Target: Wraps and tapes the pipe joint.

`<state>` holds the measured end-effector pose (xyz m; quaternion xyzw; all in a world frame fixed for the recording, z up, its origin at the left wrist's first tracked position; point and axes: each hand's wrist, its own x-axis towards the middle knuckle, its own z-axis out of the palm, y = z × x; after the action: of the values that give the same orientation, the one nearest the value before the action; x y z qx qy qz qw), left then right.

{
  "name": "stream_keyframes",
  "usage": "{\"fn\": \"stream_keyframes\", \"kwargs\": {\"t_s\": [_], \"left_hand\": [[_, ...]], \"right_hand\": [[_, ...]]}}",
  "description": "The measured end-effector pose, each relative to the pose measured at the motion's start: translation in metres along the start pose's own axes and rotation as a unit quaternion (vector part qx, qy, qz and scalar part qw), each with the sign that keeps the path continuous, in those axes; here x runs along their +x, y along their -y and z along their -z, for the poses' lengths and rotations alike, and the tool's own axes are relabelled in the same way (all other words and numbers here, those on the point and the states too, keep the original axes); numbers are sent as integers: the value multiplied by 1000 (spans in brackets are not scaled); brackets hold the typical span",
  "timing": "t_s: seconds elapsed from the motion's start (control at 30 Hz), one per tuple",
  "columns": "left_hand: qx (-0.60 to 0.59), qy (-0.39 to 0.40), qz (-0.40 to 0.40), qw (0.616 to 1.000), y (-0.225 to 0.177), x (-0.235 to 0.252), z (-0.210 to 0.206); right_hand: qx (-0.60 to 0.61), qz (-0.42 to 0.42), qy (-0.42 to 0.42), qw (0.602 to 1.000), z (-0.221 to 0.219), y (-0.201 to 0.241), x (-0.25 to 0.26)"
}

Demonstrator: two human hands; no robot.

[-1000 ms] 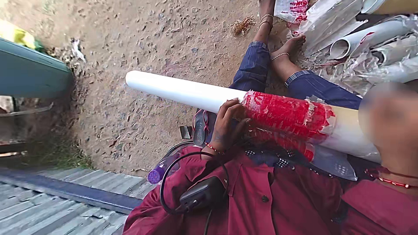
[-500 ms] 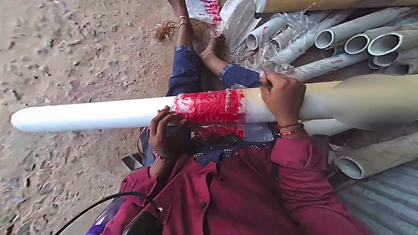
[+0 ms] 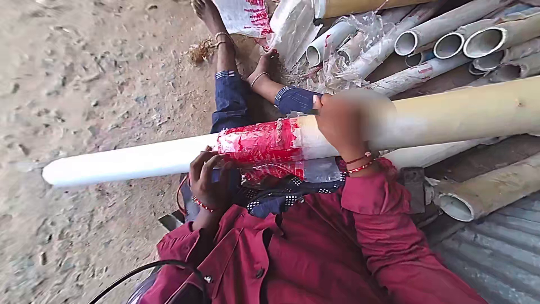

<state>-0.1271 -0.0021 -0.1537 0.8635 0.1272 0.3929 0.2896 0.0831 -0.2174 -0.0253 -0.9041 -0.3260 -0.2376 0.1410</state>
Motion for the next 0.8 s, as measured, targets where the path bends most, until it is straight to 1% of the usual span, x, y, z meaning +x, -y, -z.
{"fn": "stream_keyframes", "kwargs": {"t_s": [0.1,0.17,0.33,0.6,0.8], "left_hand": [[-52,-30,14,998,3,0,-2],[-70,-38,6,997,6,-1,-3],[-70,-45,-16,996,7,0,-6],[-33,-20,-18,999,6,3,-2],[27,43,-10,999,8,10,7]], "right_hand": [[5,-3,34,999,3,2,0],[3,-10,69,998,5,0,-1],[-8,-22,101,995,5,-2,1],[-7,-27,110,994,5,-2,1],[-4,-33,120,992,6,-1,3]]}}
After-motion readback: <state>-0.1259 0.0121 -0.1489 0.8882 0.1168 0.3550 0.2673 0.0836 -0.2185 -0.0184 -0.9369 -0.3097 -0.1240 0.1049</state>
